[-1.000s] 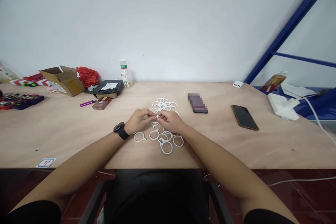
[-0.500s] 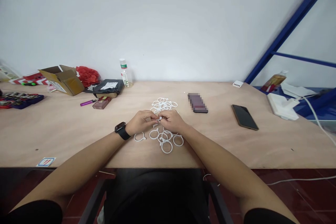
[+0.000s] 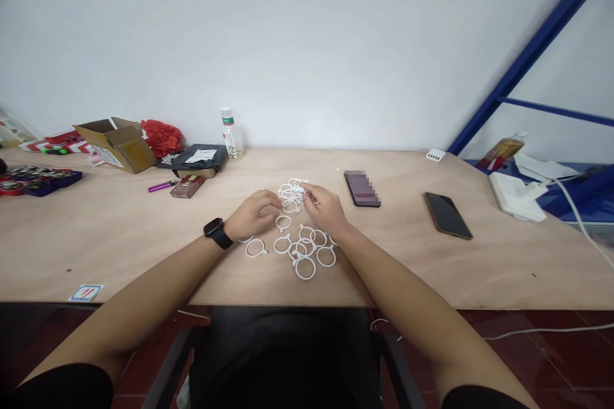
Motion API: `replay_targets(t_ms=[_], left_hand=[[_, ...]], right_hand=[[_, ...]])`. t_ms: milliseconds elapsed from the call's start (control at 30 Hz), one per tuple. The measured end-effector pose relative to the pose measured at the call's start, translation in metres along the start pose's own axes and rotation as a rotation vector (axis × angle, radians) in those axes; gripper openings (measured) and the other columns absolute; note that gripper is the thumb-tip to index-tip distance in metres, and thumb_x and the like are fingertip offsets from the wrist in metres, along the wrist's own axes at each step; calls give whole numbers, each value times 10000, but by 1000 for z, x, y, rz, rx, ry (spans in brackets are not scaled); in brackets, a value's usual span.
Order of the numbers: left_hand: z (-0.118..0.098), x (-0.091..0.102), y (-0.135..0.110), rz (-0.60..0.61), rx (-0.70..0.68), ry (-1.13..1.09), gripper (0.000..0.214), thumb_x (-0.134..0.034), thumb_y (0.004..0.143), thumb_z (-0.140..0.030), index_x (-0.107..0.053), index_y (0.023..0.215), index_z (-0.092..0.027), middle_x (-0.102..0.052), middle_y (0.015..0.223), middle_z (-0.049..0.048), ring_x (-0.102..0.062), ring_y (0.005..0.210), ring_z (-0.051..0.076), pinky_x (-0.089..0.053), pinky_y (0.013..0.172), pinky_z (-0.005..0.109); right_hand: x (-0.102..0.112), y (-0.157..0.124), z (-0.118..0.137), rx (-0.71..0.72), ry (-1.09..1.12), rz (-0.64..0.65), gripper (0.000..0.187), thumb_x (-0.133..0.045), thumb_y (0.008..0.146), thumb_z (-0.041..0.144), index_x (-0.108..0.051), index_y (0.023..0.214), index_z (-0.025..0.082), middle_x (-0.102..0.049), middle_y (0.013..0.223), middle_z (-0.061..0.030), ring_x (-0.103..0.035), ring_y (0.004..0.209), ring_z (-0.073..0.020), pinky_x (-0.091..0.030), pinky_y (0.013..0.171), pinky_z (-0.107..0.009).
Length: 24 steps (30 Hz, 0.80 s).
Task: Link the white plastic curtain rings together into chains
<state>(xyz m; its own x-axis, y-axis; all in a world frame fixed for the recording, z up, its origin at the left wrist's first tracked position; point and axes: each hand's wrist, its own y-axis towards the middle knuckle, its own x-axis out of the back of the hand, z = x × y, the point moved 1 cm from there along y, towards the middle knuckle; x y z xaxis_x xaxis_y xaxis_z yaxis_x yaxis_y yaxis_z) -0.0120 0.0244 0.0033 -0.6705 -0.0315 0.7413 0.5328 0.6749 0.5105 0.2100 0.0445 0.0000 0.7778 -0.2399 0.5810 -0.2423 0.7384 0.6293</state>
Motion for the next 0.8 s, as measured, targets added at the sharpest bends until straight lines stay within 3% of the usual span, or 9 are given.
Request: replay_targets(t_ms=[100,200,333,500,667,800], left_hand=[[7,-4,-4,190,-5,107,198,-652,754,-193,-710,942,-215,-618,1152,74,-555,1082,247,-397,1006,421],[9,-8,-6,244,37,152,132,-656,782,-247,-725,893,-228,-603,1195,70,-532,1121,268,-376,1008,440],[2,-7,-4,194,60,161,156,-578,890,-329,-696,937,-238,-634,1169,56,-543,1108,243,-360,987,431],[-6,-3,1,121,80,99,197,-481,955,-311,-652,974,-215,-702,1016,33,-618,968,192,-367,960,394],[-7,-4,2,94,70,8,188,-502,940,-291,-656,915,-186,-713,889,37,-636,830,175,-444,820,315],[-7,-6,1,90,64,-66,185,-505,935,-284,-655,921,-176,-711,903,45,-639,829,167,-465,785,283]], right_hand=[[-2,3,-11,47,-71,80,413,-521,860,161,-603,1260,224,-648,1227,-83,-611,1102,-229,-480,982,-399],[-5,3,-18,60,-118,174,443,-522,818,105,-624,1230,229,-612,1262,-82,-580,1146,-235,-475,989,-409],[-5,-1,-10,138,-40,229,334,-531,830,122,-686,1104,230,-680,1064,-70,-633,948,-205,-516,853,-358],[-4,-5,11,260,60,327,281,-567,840,164,-685,1086,233,-694,992,-47,-617,784,-160,-494,767,-306],[-5,-6,15,243,62,334,241,-572,853,189,-707,1050,220,-694,807,-29,-575,665,-140,-459,680,-271],[-5,-6,12,204,85,328,254,-570,832,174,-721,1033,210,-669,738,-16,-563,635,-131,-439,643,-254]])
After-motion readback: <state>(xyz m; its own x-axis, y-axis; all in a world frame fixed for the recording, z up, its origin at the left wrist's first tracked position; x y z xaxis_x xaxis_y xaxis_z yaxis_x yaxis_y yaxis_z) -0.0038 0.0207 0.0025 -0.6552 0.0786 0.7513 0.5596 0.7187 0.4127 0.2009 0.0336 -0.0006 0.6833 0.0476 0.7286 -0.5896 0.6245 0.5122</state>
